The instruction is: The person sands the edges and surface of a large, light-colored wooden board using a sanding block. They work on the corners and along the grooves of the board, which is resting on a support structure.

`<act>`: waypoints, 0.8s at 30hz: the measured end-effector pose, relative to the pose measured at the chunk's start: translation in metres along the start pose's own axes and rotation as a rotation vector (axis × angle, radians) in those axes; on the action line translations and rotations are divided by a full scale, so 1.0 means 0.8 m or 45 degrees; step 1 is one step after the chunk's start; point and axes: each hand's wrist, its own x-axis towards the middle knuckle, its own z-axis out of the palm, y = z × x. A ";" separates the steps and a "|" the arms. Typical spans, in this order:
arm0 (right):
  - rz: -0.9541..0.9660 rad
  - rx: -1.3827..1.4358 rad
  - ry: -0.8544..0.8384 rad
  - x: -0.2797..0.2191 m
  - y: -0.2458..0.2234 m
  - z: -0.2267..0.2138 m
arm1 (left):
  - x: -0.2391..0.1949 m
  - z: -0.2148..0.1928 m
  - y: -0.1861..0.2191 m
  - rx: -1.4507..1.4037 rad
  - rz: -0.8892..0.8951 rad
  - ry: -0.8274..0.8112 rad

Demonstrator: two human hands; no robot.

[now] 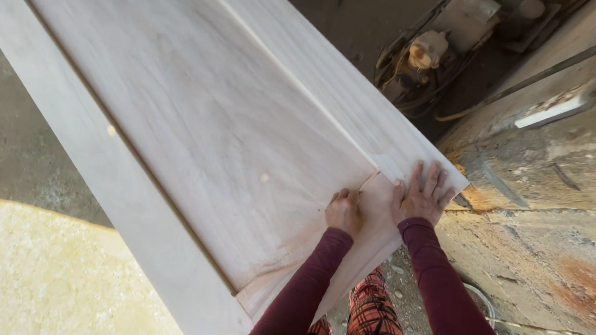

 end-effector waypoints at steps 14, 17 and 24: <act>-0.189 0.322 -0.081 -0.164 -0.017 0.005 | -0.083 -0.129 -0.009 -0.368 -0.229 -0.209; -0.054 0.753 -0.178 -0.189 -0.037 -0.015 | -0.093 -0.160 0.030 -0.433 -0.185 -0.089; 0.274 1.782 -0.697 -0.233 -0.061 -0.016 | -0.149 -0.196 0.086 -0.421 0.062 0.031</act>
